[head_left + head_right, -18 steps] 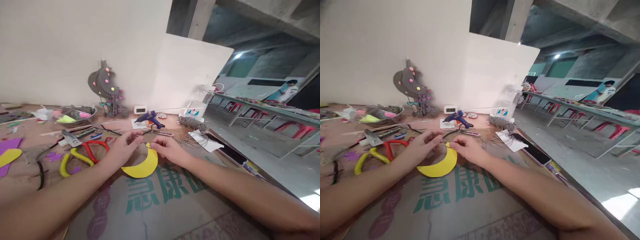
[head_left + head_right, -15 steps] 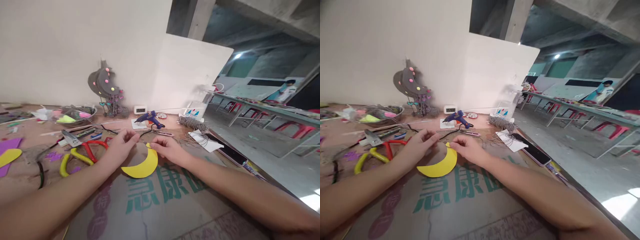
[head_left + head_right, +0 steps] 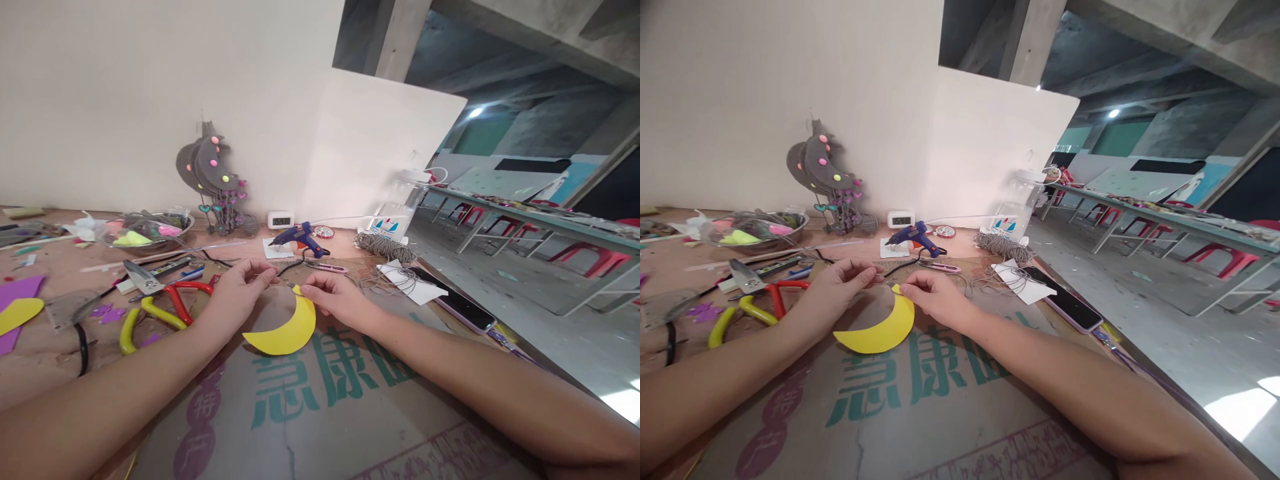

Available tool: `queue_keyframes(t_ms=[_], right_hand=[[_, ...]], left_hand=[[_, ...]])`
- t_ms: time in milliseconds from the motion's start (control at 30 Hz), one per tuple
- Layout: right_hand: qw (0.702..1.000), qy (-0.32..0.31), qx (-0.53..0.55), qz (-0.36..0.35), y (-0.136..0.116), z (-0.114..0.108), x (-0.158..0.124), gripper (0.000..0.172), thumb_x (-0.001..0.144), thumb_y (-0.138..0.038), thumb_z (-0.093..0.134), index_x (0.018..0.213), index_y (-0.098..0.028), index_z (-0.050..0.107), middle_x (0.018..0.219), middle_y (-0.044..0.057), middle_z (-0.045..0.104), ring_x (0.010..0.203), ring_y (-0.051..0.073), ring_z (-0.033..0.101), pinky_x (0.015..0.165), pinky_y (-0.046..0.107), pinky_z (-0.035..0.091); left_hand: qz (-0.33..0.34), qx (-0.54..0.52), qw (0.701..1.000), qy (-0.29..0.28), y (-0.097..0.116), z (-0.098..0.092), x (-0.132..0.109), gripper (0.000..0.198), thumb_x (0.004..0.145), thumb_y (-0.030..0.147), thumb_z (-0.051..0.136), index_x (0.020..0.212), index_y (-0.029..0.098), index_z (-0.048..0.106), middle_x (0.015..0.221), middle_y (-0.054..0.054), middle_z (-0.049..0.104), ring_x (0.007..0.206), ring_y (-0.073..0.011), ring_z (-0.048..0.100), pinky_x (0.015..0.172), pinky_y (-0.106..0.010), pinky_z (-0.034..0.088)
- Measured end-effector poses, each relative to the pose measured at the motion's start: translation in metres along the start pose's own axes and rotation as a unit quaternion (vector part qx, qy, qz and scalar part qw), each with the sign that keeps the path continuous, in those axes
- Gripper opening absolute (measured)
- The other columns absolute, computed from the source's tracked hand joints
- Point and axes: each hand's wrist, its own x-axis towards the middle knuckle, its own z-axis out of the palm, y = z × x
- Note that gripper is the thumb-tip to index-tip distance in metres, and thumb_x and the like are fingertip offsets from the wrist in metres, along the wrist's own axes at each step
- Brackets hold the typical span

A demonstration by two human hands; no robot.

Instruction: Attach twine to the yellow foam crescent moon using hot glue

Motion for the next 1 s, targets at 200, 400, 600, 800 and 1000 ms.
queue_keyframes(t_ms=[200,400,600,800,1000], right_hand=[[1.0,-0.006,-0.002,-0.001,0.0,0.0,0.0,0.027,0.08,-0.041,0.052,0.073,-0.015,0.053,0.045,-0.007,0.041,0.041,0.005,0.036,0.041,0.018,0.024],[1.0,-0.001,-0.002,-0.003,0.001,0.001,0.0,0.027,0.08,-0.041,0.052,0.074,-0.015,0.054,0.046,-0.007,0.041,0.041,0.005,0.036,0.041,0.019,0.024],[1.0,-0.002,0.006,0.001,0.002,0.001,0.001,0.026,0.08,-0.04,0.052,0.073,-0.015,0.052,0.045,-0.008,0.04,0.041,0.005,0.036,0.042,0.018,0.024],[1.0,-0.004,0.006,-0.001,0.001,0.001,0.001,0.027,0.08,-0.041,0.052,0.073,-0.015,0.052,0.044,-0.008,0.04,0.04,0.005,0.036,0.041,0.018,0.024],[1.0,-0.004,-0.004,-0.004,0.0,0.0,0.0,0.028,0.08,-0.042,0.052,0.073,-0.015,0.052,0.044,-0.007,0.04,0.041,0.005,0.036,0.041,0.019,0.024]], left_hand=[[-0.021,-0.023,0.999,-0.013,0.009,0.003,-0.005,0.033,0.068,0.047,0.062,0.077,0.016,0.057,0.088,-0.008,0.068,0.083,-0.0191,0.063,0.074,-0.03,0.047],[-0.029,-0.11,0.993,-0.043,0.013,0.003,-0.007,0.03,0.073,0.045,0.058,0.082,0.017,0.051,0.096,-0.008,0.066,0.072,-0.0159,0.064,0.069,-0.03,0.05],[-0.039,-0.131,0.99,-0.047,0.012,0.005,-0.008,0.022,0.079,0.039,0.053,0.075,0.018,0.047,0.046,0.008,0.042,0.041,-0.0057,0.043,0.041,-0.014,0.035],[-0.046,-0.086,0.994,-0.04,0.009,0.006,-0.008,0.034,0.082,0.045,0.043,0.063,0.017,0.044,0.045,0.007,0.037,0.041,-0.0063,0.038,0.041,-0.016,0.03],[-0.022,0.034,0.998,-0.052,0.006,0.005,-0.005,0.026,0.07,0.042,0.06,0.08,0.018,0.06,0.063,0.002,0.056,0.054,-0.0094,0.049,0.049,-0.018,0.037]])
